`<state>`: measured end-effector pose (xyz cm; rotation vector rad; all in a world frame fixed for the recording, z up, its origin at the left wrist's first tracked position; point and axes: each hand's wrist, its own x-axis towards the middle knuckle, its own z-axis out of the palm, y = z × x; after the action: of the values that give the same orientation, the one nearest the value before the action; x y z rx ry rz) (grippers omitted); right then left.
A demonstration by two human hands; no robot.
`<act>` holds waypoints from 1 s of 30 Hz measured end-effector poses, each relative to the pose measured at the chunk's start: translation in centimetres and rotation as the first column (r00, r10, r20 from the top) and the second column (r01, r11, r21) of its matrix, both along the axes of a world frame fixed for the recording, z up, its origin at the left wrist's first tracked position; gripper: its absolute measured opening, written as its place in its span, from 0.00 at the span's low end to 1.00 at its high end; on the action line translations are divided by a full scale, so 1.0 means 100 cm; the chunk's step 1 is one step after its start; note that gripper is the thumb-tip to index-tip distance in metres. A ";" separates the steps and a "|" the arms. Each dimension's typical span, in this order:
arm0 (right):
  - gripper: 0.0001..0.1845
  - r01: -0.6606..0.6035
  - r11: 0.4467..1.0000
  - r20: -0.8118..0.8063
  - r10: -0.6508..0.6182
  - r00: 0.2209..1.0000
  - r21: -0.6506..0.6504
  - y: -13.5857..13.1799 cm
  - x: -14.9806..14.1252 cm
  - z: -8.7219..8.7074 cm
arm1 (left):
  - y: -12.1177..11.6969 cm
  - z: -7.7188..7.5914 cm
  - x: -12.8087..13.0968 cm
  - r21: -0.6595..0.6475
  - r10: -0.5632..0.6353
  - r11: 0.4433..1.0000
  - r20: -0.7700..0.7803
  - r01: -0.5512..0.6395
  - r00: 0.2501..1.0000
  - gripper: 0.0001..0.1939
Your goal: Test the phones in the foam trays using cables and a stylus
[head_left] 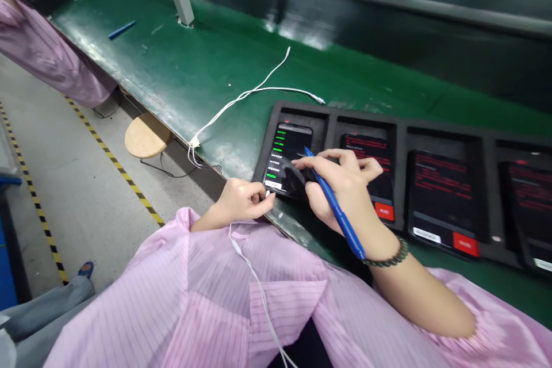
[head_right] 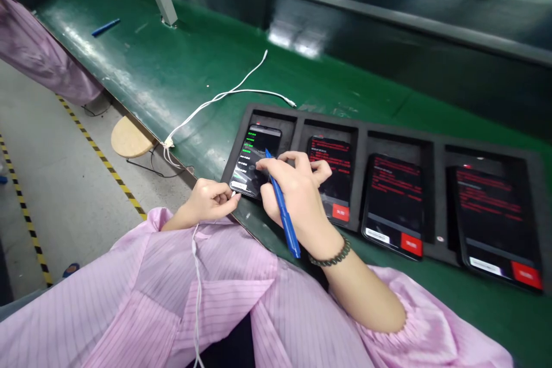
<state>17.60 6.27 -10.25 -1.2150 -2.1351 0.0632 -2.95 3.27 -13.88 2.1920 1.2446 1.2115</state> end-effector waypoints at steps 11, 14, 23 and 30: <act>0.14 -0.136 0.991 -0.085 0.137 0.987 0.008 -0.006 -0.001 -0.002 | 0.002 -0.004 0.000 0.047 -0.031 0.998 0.046 0.029 0.998 0.18; 0.12 -0.160 0.986 -0.288 0.139 0.948 -0.052 -0.012 -0.003 0.001 | 0.002 -0.006 0.000 0.048 -0.026 0.999 0.039 0.024 0.999 0.19; 0.21 -0.241 0.882 -0.862 -0.281 0.422 -0.405 -0.035 -0.029 -0.011 | 0.004 -0.011 0.000 0.099 -0.024 0.995 0.057 0.018 0.998 0.19; 0.11 -0.153 0.909 -0.772 -0.230 0.593 -0.388 -0.035 -0.013 -0.019 | 0.004 -0.011 0.002 0.108 -0.024 0.994 0.072 0.016 0.997 0.17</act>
<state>16.27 2.81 -12.14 -1.1365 -1.2782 0.9359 -2.79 3.67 -15.03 2.2076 1.1508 1.3671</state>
